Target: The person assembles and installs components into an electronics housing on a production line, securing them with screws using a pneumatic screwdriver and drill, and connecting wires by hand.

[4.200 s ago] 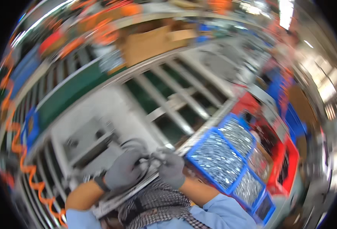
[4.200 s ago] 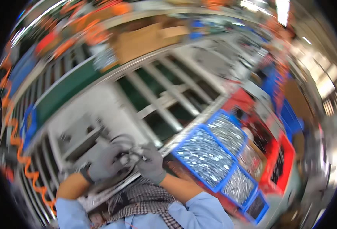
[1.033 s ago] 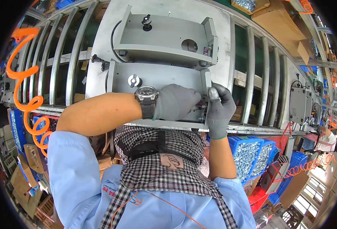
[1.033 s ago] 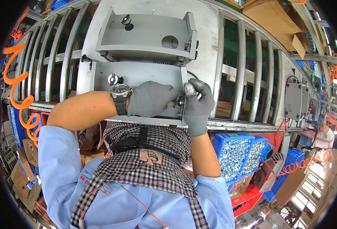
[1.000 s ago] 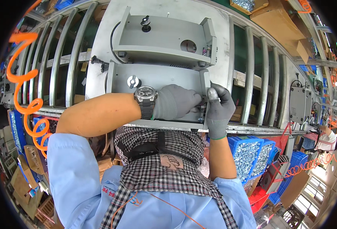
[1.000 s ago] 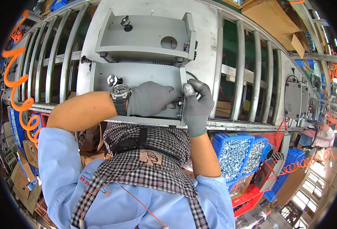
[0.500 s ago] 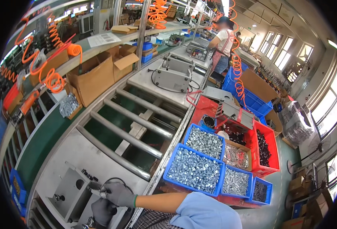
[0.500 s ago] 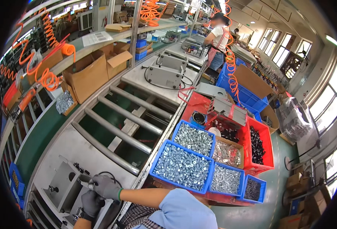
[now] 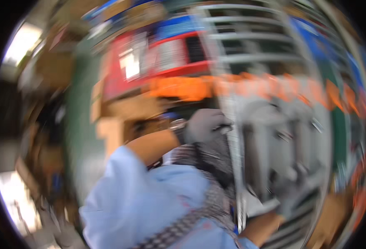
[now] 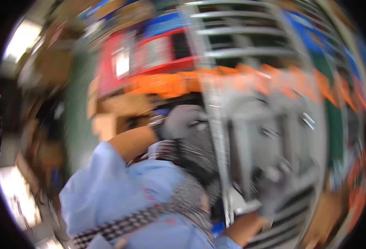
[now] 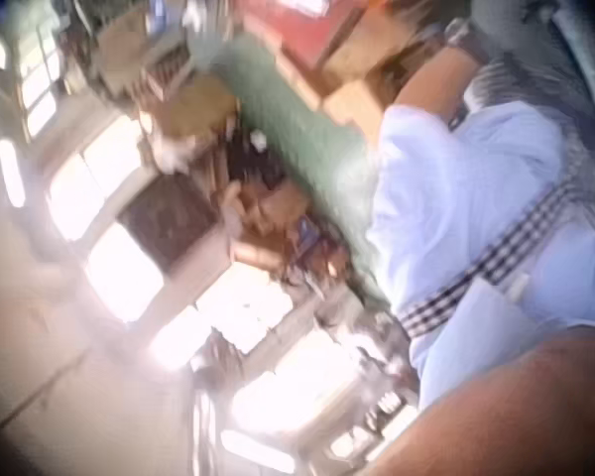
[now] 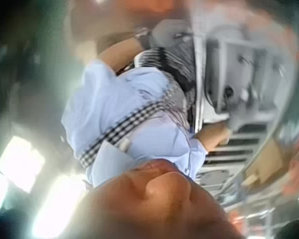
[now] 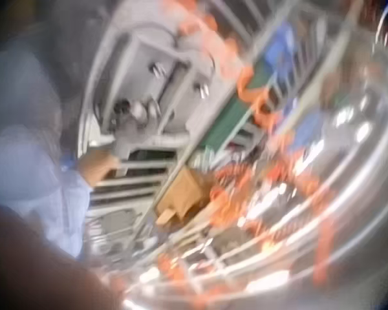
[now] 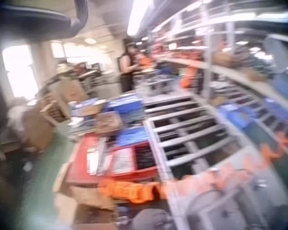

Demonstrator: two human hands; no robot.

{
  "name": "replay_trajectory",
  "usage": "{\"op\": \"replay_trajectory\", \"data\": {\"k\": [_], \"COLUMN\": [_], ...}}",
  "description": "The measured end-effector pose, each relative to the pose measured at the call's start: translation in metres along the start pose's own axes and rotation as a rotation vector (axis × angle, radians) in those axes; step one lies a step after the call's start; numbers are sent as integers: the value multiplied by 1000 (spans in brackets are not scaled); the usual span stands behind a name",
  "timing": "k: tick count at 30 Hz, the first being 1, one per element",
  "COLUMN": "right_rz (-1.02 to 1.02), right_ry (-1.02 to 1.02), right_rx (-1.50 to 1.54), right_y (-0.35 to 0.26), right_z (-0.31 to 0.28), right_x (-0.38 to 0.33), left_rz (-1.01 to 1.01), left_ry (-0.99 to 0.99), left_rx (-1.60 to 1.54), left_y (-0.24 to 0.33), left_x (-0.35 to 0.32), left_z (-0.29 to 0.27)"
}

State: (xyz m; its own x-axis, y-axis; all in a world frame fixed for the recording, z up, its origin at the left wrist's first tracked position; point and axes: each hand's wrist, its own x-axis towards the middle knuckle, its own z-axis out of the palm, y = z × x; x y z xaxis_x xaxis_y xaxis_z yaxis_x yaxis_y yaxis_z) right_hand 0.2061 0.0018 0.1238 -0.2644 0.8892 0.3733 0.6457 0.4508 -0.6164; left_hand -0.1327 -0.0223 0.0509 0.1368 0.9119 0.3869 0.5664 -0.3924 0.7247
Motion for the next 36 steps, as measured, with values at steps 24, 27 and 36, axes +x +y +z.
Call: {"op": "replay_trajectory", "data": {"k": [24,27,36], "right_rz": [32,-61,508], "right_ry": [-77,-60,-271], "right_rx": [-842,-860,-873], "right_y": [62,56,65], "right_z": [-41,-45,-54], "right_x": [161,148,135], "left_rz": [-1880,-1976,-2408], "left_ry": [187,-190,124], "left_rx": [1121,601,460], "left_y": [-196,-175,-246], "left_x": [-440,-379,-464], "left_z": [-6,-77,21]}}
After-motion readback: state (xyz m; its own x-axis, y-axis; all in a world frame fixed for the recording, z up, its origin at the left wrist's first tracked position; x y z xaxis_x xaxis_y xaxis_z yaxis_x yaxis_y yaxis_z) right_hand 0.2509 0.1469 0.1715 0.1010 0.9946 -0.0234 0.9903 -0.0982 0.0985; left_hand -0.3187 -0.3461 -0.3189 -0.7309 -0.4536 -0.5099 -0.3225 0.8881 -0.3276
